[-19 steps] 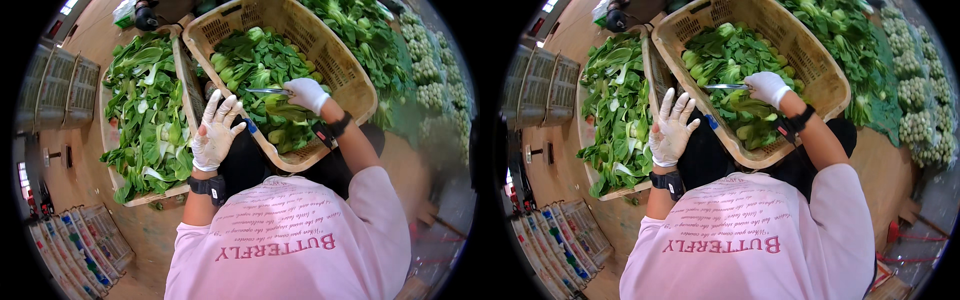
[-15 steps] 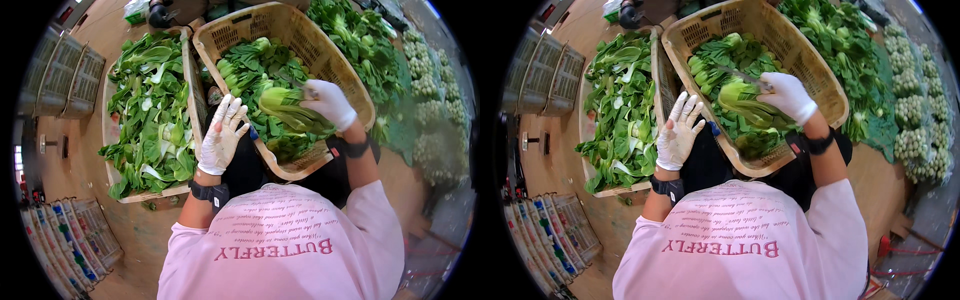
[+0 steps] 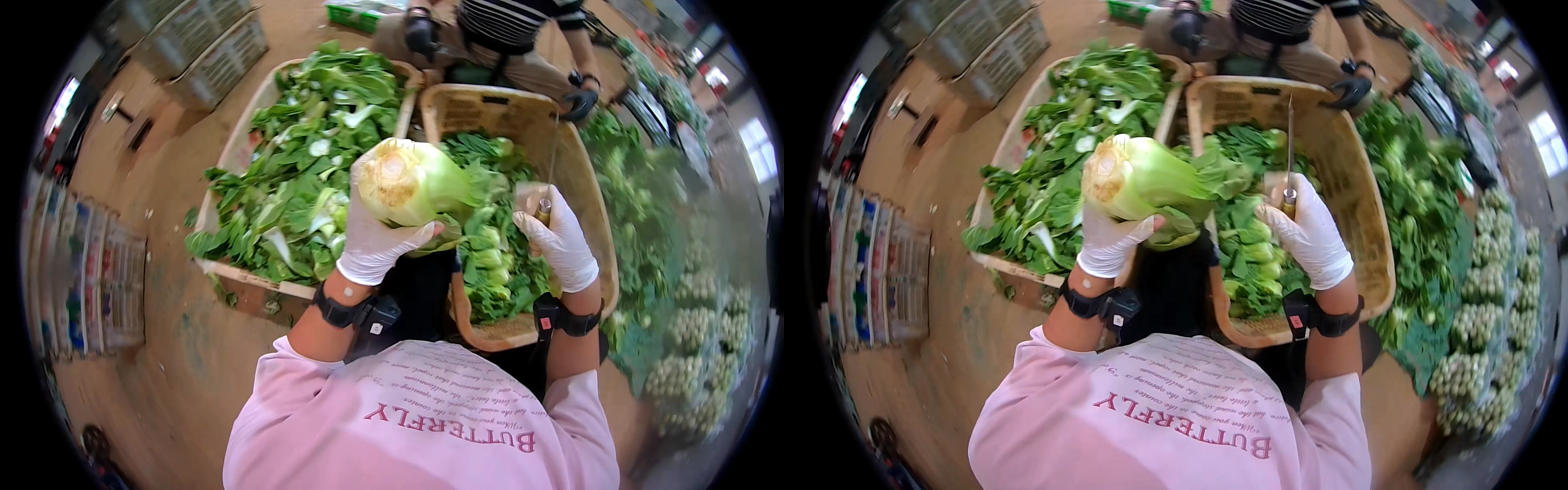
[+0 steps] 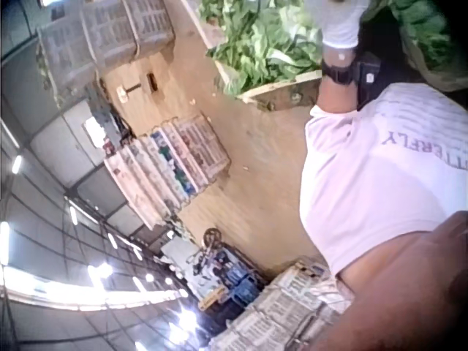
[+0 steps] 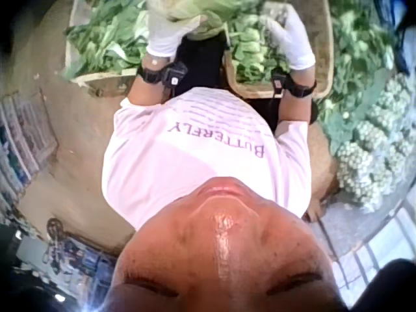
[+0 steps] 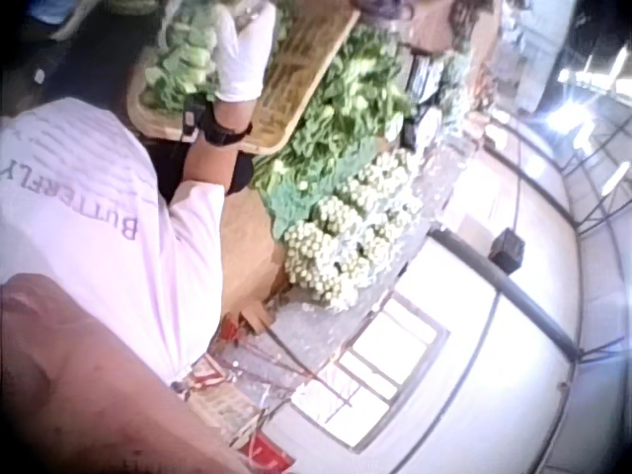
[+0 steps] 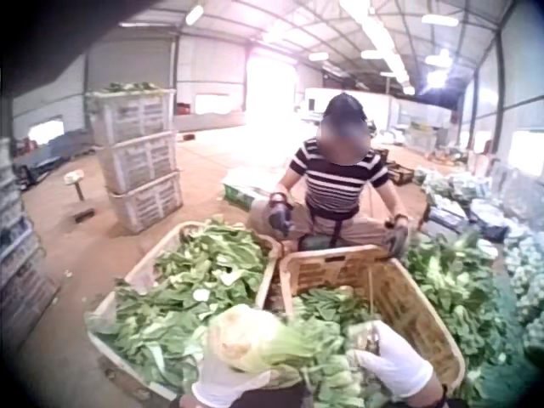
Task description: The person trims the ends of bok choy heads with a knife and places the trimmed vegetables into a plastic crate.
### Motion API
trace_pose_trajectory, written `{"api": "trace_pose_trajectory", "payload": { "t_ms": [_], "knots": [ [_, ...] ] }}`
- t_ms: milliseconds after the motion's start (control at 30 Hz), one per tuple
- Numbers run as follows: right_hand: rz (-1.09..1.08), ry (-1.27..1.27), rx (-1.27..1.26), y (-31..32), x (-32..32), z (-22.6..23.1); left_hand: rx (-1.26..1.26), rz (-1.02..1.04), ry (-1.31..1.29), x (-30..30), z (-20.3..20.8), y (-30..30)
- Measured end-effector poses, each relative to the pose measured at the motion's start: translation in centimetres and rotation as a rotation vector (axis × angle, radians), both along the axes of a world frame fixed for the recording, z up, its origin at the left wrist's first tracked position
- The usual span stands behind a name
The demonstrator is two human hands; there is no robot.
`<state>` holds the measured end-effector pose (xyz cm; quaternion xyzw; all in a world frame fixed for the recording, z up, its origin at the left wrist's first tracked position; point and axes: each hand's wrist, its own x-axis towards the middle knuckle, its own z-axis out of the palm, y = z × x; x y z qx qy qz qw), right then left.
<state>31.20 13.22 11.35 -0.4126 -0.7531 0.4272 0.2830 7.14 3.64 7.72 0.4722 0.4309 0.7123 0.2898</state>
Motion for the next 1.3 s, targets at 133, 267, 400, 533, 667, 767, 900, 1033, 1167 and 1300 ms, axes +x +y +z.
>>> {"api": "trace_pose_trajectory", "payload": {
  "t_ms": [133,267,400,533,667,767,900,1033,1167,1300],
  "knots": [
    [0.032,-0.319,0.437,0.5,-4.5,-1.8,-0.092,0.273,0.067,-3.9,2.1,-3.6],
    [0.386,0.131,0.291,-2.3,-11.6,-0.7,-0.355,0.690,0.696,-8.3,0.1,-7.1],
    [0.336,0.160,0.451,-5.6,-17.3,-3.3,-0.473,0.725,0.614,-10.5,-2.7,-8.0],
    [0.377,-0.146,0.683,-6.7,-20.1,-6.1,-0.514,0.698,0.532,-11.8,-4.4,-8.3],
    [0.363,-0.281,0.774,-6.0,-21.2,-7.4,-0.611,0.593,0.440,-12.0,-4.8,-7.9],
    [0.389,-0.349,0.688,-4.8,-21.6,-8.0,-0.654,0.688,0.586,-12.0,-5.5,-7.6],
    [0.527,-0.449,0.552,-3.2,-22.1,-8.3,-0.674,0.716,0.646,-12.1,-7.0,-7.3],
    [0.555,-0.550,0.512,-3.2,-24.1,-8.2,-0.674,0.767,0.619,-12.9,-8.2,-7.6],
    [0.552,-0.617,0.497,-3.9,-27.6,-8.5,-0.678,0.824,0.537,-14.1,-7.9,-8.2],
    [0.573,-0.611,0.521,-3.9,-30.2,-8.8,-0.697,0.866,0.443,-15.5,-8.4,-8.6]
  ]
}}
